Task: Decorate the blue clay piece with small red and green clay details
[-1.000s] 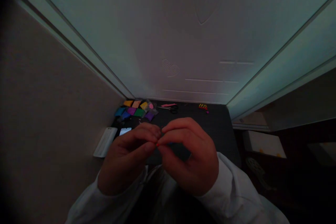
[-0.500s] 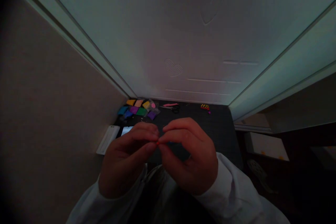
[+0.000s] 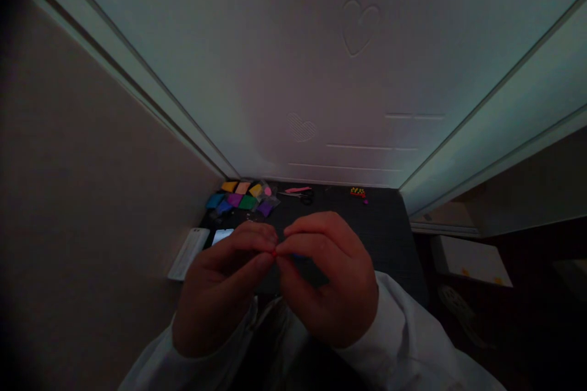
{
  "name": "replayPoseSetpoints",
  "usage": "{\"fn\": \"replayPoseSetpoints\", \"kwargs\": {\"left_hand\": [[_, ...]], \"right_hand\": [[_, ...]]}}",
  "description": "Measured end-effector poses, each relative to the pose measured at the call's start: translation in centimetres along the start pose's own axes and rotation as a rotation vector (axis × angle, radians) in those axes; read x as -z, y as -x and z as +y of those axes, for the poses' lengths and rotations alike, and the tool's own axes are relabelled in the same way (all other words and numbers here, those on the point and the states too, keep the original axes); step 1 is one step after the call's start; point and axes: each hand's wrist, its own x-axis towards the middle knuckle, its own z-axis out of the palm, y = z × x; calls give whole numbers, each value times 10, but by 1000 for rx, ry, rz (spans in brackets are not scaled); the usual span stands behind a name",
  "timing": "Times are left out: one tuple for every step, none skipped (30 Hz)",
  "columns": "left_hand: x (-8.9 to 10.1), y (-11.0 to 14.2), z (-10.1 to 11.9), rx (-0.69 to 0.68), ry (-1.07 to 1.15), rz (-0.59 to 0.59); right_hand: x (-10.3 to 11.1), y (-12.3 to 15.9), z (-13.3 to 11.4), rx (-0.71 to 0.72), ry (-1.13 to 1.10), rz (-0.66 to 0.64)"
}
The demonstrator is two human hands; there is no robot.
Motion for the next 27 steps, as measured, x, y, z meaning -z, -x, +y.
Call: {"fn": "replayPoseSetpoints", "kwargs": {"left_hand": [[0, 0, 0, 7, 13, -3], [0, -1, -1, 15, 24, -6], [1, -1, -2, 20, 32, -11], [1, -1, -2, 23, 41, -19], [1, -1, -3, 26, 50, -28], [1, -1, -4, 27, 59, -38], [2, -1, -4, 27, 69, -43], [2, -1, -5, 28, 76, -47], [2, -1, -5, 31, 79, -48], [1, -1, -5, 32, 80, -46], [1, -1, -5, 34, 81, -41], [1, -1, -6, 39, 81, -38], [1, -1, -6, 43, 79, -34], [0, -1, -6, 46, 77, -35], [0, -2, -6, 48, 76, -35], [0, -2, -6, 52, 74, -36], [0, -1, -6, 57, 70, -36], [0, -1, -6, 63, 64, -36], [1, -1, -6, 72, 58, -35], [1, -1, -6, 83, 52, -33], [1, 0, -6, 92, 45, -30], [1, 0, -5, 99, 38, -27], [1, 0, -5, 105, 33, -23], [1, 1, -4, 111, 30, -18], [1, 1, -3, 116, 29, -13], [1, 1, -3, 121, 30, -8], [1, 1, -3, 126, 32, -2]], "right_hand": [[0, 0, 0, -2, 1, 2], [0, 1, 0, -4, 2, 2], [0, 1, 0, -4, 3, 0], [0, 2, 1, -3, 5, 0], [0, 2, 1, -2, 7, 1], [0, 3, 1, 0, 8, 1], [0, 3, 2, 1, 9, 0], [0, 3, 2, 0, 10, 0], [0, 3, 2, 0, 13, -2], [0, 4, 3, 2, 15, -6], [0, 4, 3, 1, 18, -8], [1, 4, 3, 3, 20, -10], [1, 4, 4, 6, 22, -15], [1, 3, 4, 9, 25, -20], [1, 3, 4, 11, 26, -25], [2, 3, 4, 10, 29, -29], [2, 3, 4, 12, 30, -27], [2, 3, 3, 18, 28, -26], [2, 2, 3, 20, 27, -22], [2, 2, 3, 25, 26, -21], [3, 2, 3, 29, 27, -23], [3, 2, 3, 30, 29, -25], [3, 2, 3, 28, 32, -28], [3, 2, 3, 24, 35, -29], [3, 3, 4, 21, 37, -30], [3, 3, 4, 20, 38, -31], [3, 3, 4, 20, 39, -33]]}}
